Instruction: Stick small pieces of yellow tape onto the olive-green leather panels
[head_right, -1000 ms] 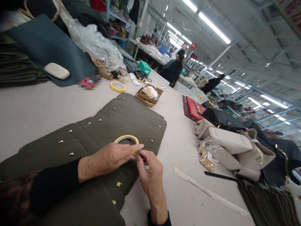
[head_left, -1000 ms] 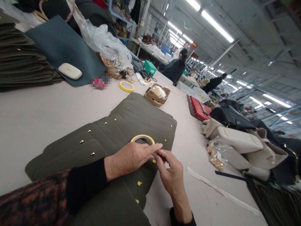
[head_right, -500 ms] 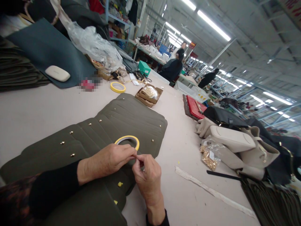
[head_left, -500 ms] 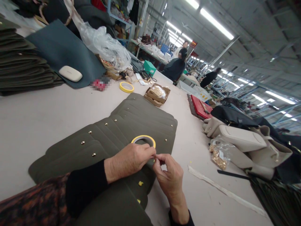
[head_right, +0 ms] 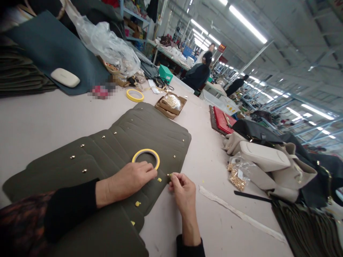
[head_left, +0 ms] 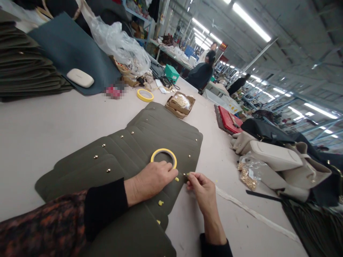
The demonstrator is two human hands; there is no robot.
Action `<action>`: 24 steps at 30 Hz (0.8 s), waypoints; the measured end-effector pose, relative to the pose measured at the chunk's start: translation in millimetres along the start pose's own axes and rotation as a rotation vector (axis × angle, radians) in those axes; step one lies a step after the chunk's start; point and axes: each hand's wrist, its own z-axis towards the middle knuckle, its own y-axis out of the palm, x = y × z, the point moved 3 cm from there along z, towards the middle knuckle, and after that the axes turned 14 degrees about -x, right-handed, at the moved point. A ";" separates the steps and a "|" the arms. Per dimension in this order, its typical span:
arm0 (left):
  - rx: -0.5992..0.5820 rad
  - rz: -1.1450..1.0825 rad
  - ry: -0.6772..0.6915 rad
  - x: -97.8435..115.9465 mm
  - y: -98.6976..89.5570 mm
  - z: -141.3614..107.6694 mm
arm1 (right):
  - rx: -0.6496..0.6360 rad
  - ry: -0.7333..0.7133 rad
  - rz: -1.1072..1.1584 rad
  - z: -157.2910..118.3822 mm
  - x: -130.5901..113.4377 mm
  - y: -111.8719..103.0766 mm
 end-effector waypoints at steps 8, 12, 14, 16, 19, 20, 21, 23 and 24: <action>-0.099 0.013 0.046 -0.5 5.5 -0.2 | -0.020 -0.069 -0.437 -0.5 -6.2 10.4; -0.103 -0.001 0.044 -0.6 7.6 -1.5 | -0.004 -0.142 -0.620 1.7 -13.5 14.7; -0.103 -0.012 0.037 -1.0 8.0 -1.5 | 0.003 -0.156 -0.679 3.3 -15.2 16.4; -0.097 -0.020 0.035 -1.4 7.7 -1.4 | 0.002 -0.163 -0.740 4.8 -15.8 17.3; -0.088 -0.023 0.034 -2.1 7.2 -1.1 | 0.055 -0.155 -0.789 4.3 -14.9 12.4; -0.085 -0.025 0.032 -2.3 7.3 -1.0 | 0.090 -0.157 -0.783 2.8 -14.3 8.7; -0.081 -0.027 0.028 -2.5 7.3 -1.0 | 0.121 -0.171 -0.773 0.5 -13.6 4.8; -0.072 -0.031 0.023 -2.7 7.4 -1.1 | 0.138 -0.249 -0.767 -5.2 -13.1 -1.6; -0.068 -0.032 0.022 -2.7 7.3 -1.3 | 0.118 -0.308 -0.787 -8.1 -13.4 -3.0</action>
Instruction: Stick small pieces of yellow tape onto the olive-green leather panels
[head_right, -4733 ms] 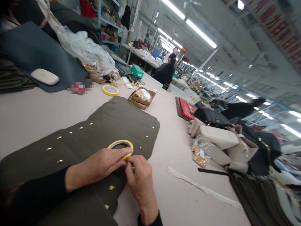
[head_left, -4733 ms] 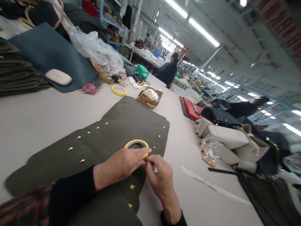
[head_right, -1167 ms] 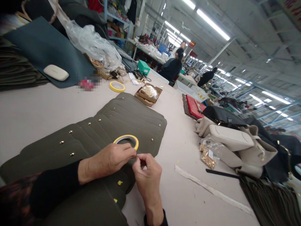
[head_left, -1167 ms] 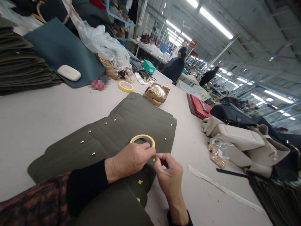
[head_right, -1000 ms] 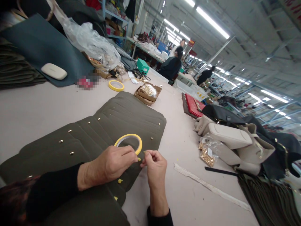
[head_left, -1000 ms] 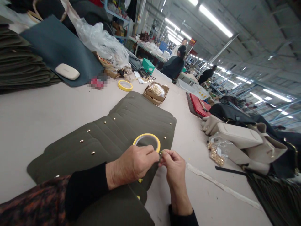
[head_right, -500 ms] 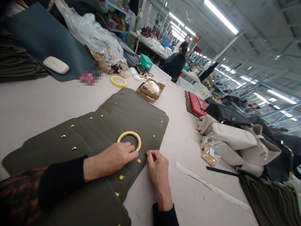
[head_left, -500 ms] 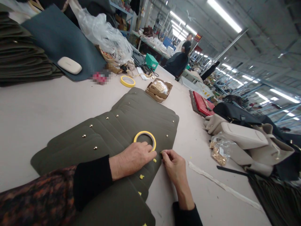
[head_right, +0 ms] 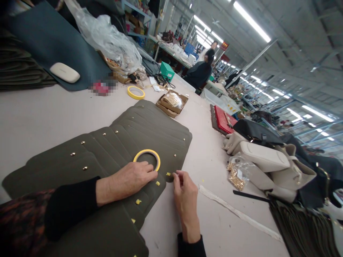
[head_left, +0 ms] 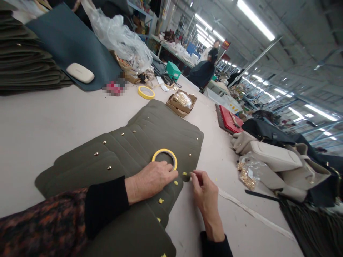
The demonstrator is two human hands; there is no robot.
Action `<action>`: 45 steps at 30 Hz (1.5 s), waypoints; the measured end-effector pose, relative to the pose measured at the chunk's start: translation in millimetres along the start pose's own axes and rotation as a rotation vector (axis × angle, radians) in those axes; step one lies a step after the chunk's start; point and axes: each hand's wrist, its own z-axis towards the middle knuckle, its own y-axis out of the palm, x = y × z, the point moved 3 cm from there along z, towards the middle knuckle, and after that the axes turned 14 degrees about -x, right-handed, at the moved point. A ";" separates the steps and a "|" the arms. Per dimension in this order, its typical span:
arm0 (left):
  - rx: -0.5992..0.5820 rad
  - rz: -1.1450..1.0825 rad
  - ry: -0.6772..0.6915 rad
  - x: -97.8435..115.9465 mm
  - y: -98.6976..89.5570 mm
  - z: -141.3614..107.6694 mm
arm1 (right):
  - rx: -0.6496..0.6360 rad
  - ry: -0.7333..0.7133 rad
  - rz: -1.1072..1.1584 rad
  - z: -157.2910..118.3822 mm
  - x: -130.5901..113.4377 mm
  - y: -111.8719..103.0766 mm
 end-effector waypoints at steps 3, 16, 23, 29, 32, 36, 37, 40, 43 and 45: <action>-0.007 0.003 0.006 0.2 -0.5 -0.6 | -0.068 -0.215 -0.119 -4.8 -6.0 0.4; -0.020 0.024 0.041 -1.6 -3.4 -1.3 | -0.222 0.077 -0.073 28.5 -11.6 12.0; 0.045 -0.053 0.048 -6.0 -12.0 -6.1 | -0.530 0.042 0.254 12.3 -10.3 9.1; 0.135 -0.183 0.074 -8.1 -17.3 -7.4 | -0.183 0.020 0.457 3.5 -17.6 -6.3; 0.182 -0.237 0.118 -9.2 -19.2 -7.5 | -0.128 -0.123 0.457 -1.1 -36.9 -8.0; 0.205 -0.268 0.149 -9.2 -17.7 -7.5 | -0.058 -0.310 0.327 -3.0 -56.7 -5.7; 0.208 -0.268 0.153 -8.7 -17.3 -7.6 | -0.042 -0.342 0.296 -2.8 -59.0 -4.5; 0.208 -0.237 0.164 -6.2 -16.7 -7.9 | 0.019 -0.419 0.196 -2.6 -61.9 -0.7; 0.149 -0.250 0.135 -5.1 -16.7 -7.0 | 0.104 -0.446 0.085 -3.5 -61.9 1.9; 0.100 -0.284 0.096 -5.5 -16.6 -5.6 | 0.161 -0.449 0.028 -4.5 -61.8 3.2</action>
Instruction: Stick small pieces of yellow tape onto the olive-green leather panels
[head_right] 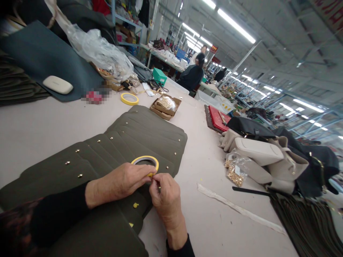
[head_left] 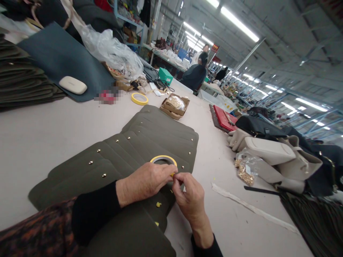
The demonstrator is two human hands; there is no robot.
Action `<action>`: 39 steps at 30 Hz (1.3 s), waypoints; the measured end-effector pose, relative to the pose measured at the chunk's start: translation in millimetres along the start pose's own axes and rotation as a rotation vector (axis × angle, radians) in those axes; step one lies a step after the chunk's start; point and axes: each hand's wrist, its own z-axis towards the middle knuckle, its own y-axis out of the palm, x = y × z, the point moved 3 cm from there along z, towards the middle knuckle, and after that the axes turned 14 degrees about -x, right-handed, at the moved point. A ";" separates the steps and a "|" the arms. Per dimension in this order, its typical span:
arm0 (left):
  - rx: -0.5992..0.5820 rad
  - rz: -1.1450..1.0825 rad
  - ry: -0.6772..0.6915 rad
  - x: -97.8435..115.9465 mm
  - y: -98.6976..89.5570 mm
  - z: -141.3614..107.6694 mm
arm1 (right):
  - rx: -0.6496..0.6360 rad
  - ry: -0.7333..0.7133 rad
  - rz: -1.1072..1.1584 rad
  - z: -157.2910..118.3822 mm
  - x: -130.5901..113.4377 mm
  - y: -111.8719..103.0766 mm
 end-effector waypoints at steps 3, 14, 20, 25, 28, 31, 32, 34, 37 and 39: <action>-0.020 -0.013 -0.058 -0.8 0.1 2.9 | 0.049 0.005 -0.049 -1.1 -1.9 1.2; 0.173 0.219 -0.018 8.6 8.0 10.0 | 0.094 0.801 0.752 -12.6 56.8 7.2; -0.068 0.351 -0.145 -5.6 16.9 14.7 | -0.037 0.748 0.627 -9.8 74.4 7.3; -0.108 0.342 -0.152 -3.4 15.9 15.3 | -0.154 0.654 0.294 1.6 69.9 10.9; -0.107 0.334 -0.148 -3.4 16.4 15.2 | -0.178 0.597 0.132 7.0 68.3 13.6; -0.101 0.325 -0.141 -4.4 18.0 14.4 | -0.212 0.553 -0.011 10.7 66.4 16.2; -0.098 0.326 -0.140 -4.7 18.4 14.0 | -0.232 0.539 -0.052 11.9 65.3 16.7; -0.095 0.329 -0.133 -5.2 19.1 13.0 | -0.274 0.533 -0.139 13.7 63.5 15.8; -0.091 0.333 -0.121 -6.1 19.1 11.9 | -0.279 0.569 -0.250 12.7 62.7 8.1; -0.088 0.335 -0.117 -7.1 18.7 11.7 | -0.201 0.562 -0.230 8.9 63.0 -0.2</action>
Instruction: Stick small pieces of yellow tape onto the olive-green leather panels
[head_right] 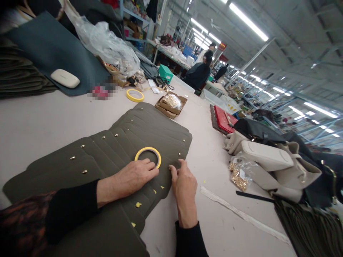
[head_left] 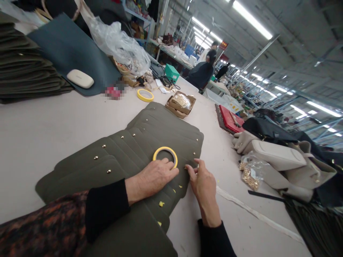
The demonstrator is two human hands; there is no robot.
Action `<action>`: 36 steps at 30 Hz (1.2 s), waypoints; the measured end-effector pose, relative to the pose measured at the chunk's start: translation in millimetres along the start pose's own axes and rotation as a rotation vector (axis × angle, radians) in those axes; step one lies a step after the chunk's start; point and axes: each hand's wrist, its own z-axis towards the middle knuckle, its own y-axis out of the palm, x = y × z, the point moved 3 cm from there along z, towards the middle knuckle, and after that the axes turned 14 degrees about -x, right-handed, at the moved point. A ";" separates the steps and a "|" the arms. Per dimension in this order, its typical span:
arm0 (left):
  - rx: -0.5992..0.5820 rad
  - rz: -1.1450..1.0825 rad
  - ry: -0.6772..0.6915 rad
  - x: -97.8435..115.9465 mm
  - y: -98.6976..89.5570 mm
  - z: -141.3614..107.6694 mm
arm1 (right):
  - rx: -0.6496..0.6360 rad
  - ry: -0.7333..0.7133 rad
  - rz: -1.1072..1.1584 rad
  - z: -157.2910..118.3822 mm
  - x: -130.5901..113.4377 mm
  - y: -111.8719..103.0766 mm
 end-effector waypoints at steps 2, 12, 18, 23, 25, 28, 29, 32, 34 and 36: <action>0.005 0.004 0.005 -0.9 -0.2 0.4 | 0.079 -0.082 0.074 -5.6 3.3 -5.6; 0.031 0.037 0.021 0.5 -4.3 2.4 | -0.073 -0.326 -0.154 -3.0 -8.4 13.3; 0.062 -0.026 0.070 -2.2 -13.1 1.3 | -0.140 -0.061 0.100 9.5 -1.9 13.4; 0.114 -0.082 0.105 -5.4 -20.5 -4.4 | -0.393 -0.037 0.322 -6.0 -2.5 9.9; 0.130 -0.135 0.105 -6.3 -21.0 -5.9 | -0.412 -0.061 0.417 -15.2 -5.1 3.7; 0.170 -0.234 0.128 -6.8 -19.4 -6.8 | -0.234 -0.096 0.564 -26.7 -11.5 -8.9; 0.184 -0.262 0.144 -6.6 -18.4 -6.9 | -0.169 -0.134 0.593 -29.8 -15.0 -11.9; 0.212 -0.316 0.160 -6.2 -15.3 -7.2 | -0.066 -0.322 0.554 -35.7 -28.6 -14.0; 0.209 -0.328 0.153 -5.6 -14.2 -7.6 | -0.030 -0.433 0.472 -37.2 -36.2 -12.1; 0.195 -0.324 0.155 -4.6 -14.7 -8.4 | 0.007 -0.495 0.392 -37.5 -41.2 -10.2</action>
